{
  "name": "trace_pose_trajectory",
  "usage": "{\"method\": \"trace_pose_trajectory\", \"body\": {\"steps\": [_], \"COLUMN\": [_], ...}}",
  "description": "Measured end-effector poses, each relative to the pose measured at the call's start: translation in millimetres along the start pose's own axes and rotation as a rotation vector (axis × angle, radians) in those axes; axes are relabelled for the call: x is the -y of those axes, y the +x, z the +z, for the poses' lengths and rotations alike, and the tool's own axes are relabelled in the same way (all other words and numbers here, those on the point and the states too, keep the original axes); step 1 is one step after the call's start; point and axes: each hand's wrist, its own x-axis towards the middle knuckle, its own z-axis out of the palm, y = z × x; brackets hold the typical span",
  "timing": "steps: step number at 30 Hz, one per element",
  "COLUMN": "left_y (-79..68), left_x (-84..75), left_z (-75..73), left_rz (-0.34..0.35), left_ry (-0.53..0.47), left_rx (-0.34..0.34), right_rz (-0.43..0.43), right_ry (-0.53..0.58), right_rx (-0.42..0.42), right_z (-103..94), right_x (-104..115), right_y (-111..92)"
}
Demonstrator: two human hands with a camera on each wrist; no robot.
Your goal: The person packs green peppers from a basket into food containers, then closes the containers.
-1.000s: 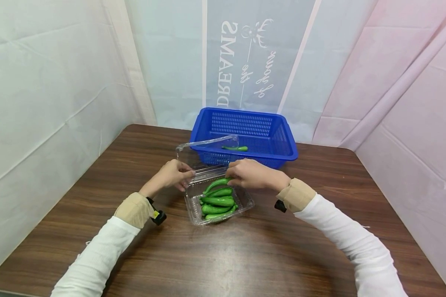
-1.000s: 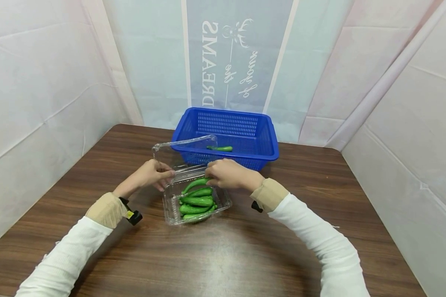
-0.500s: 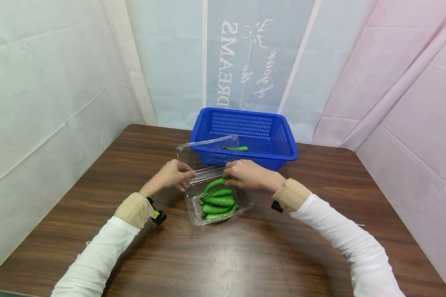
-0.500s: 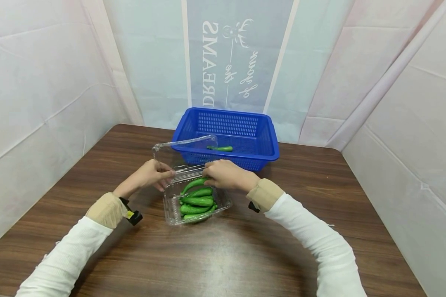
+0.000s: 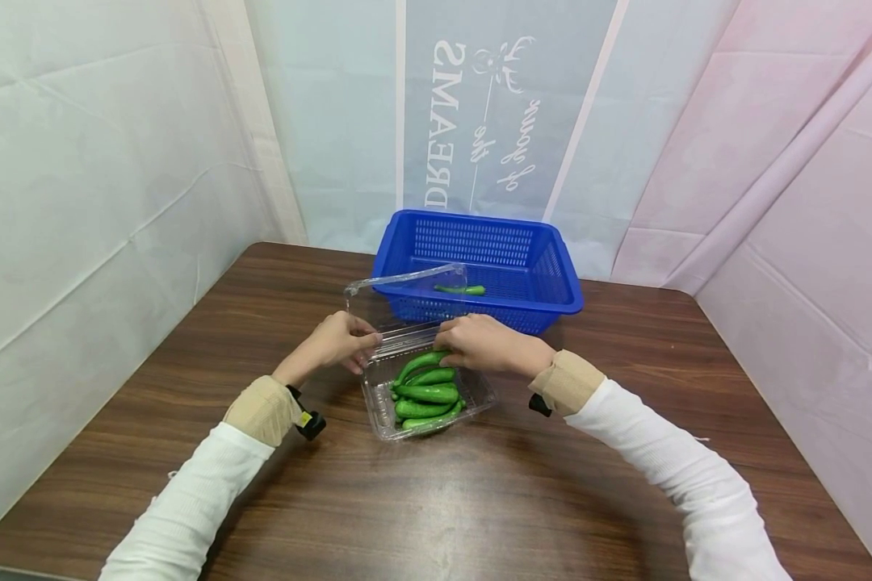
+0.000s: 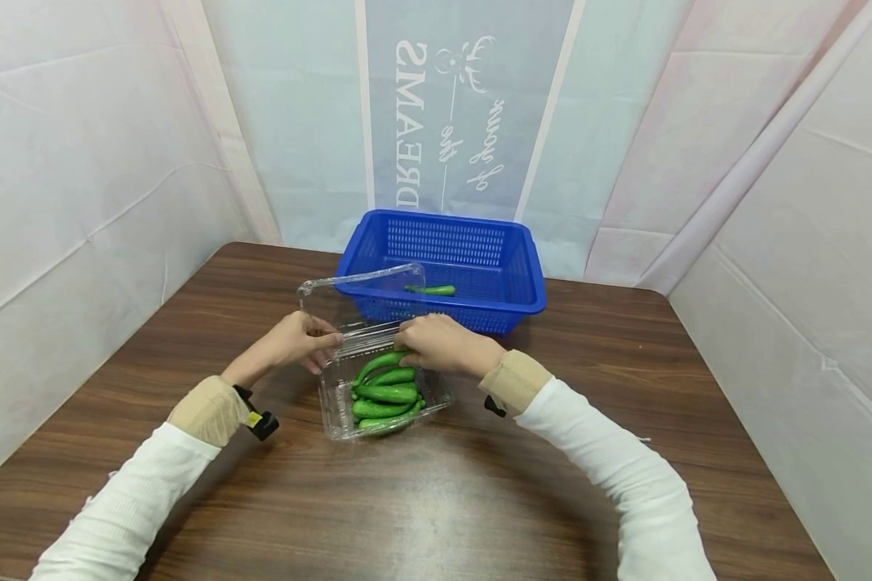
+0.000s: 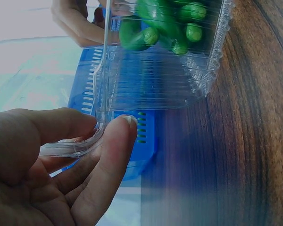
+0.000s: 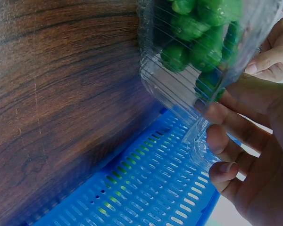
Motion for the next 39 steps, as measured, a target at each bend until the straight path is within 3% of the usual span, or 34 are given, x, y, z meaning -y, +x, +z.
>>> {"method": "trace_pose_trajectory", "body": {"steps": [14,39], "left_y": [1.5,-4.4], "left_x": [0.5,-2.1], "left_z": [-0.8,-0.8], "left_rz": [-0.006,0.005], "left_ry": [-0.008,0.009], "left_rx": [0.003,-0.005], "right_rz": [-0.001,0.042], "right_ry": [0.017,0.03], "right_rx": [-0.007,-0.139], "right_z": [-1.9,-29.5], "right_x": [-1.1,-16.1], "right_y": [-3.1,-22.4]}}
